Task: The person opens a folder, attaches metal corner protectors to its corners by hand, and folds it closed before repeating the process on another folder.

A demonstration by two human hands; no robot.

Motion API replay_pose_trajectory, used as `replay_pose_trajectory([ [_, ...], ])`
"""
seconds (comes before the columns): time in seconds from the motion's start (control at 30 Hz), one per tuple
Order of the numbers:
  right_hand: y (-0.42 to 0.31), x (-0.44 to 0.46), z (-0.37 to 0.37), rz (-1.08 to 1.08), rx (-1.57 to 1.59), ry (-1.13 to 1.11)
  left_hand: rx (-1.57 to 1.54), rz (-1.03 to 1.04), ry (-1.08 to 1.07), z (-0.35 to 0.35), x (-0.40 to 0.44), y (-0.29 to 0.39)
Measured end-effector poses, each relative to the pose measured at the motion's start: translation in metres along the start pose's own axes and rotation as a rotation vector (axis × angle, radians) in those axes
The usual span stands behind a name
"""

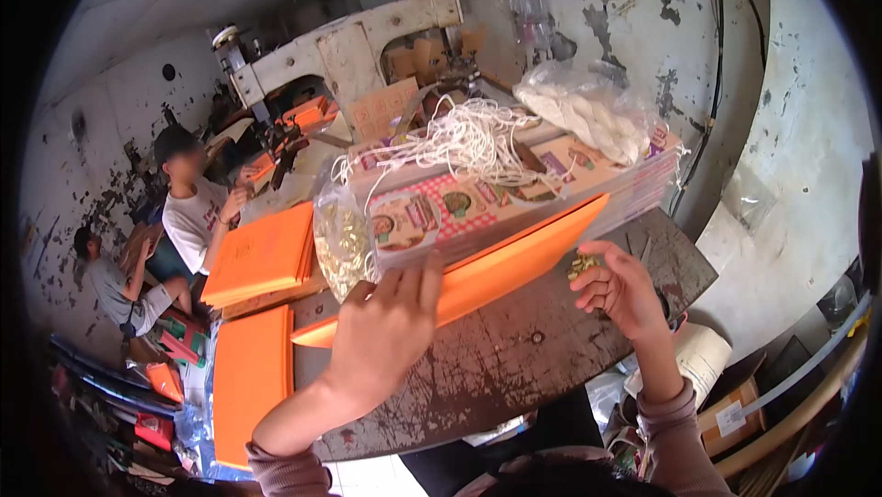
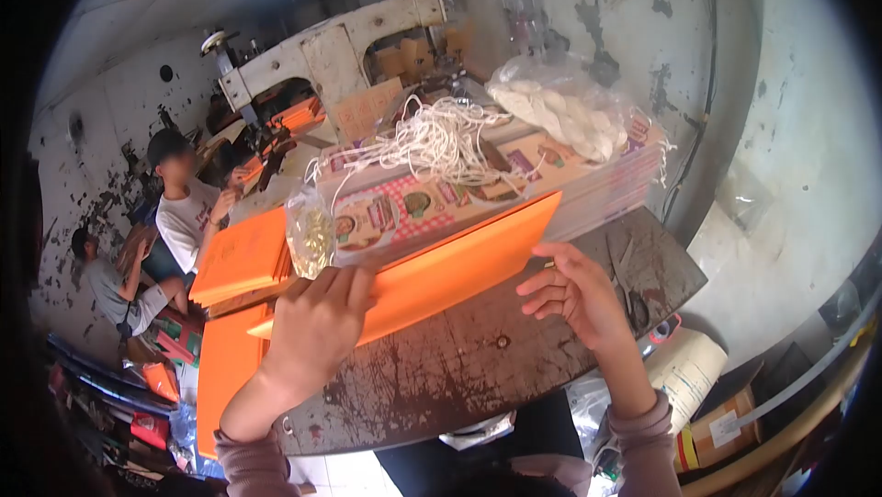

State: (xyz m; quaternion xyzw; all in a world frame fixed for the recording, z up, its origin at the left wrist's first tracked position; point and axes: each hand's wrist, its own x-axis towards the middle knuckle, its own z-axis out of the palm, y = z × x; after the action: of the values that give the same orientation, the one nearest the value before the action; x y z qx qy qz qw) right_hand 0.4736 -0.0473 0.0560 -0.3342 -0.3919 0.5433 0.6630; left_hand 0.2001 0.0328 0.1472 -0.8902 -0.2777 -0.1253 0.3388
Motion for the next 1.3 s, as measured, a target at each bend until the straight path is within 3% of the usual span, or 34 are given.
replay_pose_trajectory([
  [0.03,0.004,0.005,-0.005,-0.018,-0.006,-0.001,0.006,0.002,0.018,0.009,0.004,-0.004],
  [0.1,0.015,0.012,-0.015,-0.054,-0.217,0.253,0.115,-0.080,0.231,0.029,0.012,-0.016],
  [0.13,0.018,0.015,-0.018,-0.076,-0.220,0.261,0.107,-0.146,0.121,0.039,0.013,-0.016],
  [0.27,0.048,0.036,-0.036,-0.209,-0.540,0.270,0.086,-0.202,0.144,0.065,0.023,-0.023],
  [0.43,0.063,0.047,-0.032,-0.244,-0.493,0.281,-0.054,-0.158,0.188,0.071,0.024,-0.026],
  [0.5,0.054,0.049,-0.040,-0.161,-0.485,0.296,-0.159,-0.137,0.311,0.078,0.025,-0.031],
  [0.57,0.054,0.048,-0.059,-0.186,-0.590,0.351,-0.081,-0.117,0.355,0.090,0.025,-0.034],
  [0.63,0.053,0.047,-0.069,-0.294,-0.991,0.528,-0.062,-0.113,0.419,0.093,0.028,-0.036],
  [0.7,0.059,0.042,-0.078,-0.321,-1.149,0.527,-0.060,-0.108,0.443,0.093,0.031,-0.038],
  [0.77,0.057,0.034,-0.076,-0.174,-1.242,0.431,-0.051,-0.087,0.454,0.095,0.031,-0.041],
  [0.9,0.064,0.028,-0.072,-0.086,-1.167,0.278,-0.043,-0.091,0.423,0.094,0.033,-0.042],
  [1.3,0.084,0.032,-0.073,-0.262,-1.378,0.351,-0.282,-0.151,0.433,0.076,0.022,-0.031],
])
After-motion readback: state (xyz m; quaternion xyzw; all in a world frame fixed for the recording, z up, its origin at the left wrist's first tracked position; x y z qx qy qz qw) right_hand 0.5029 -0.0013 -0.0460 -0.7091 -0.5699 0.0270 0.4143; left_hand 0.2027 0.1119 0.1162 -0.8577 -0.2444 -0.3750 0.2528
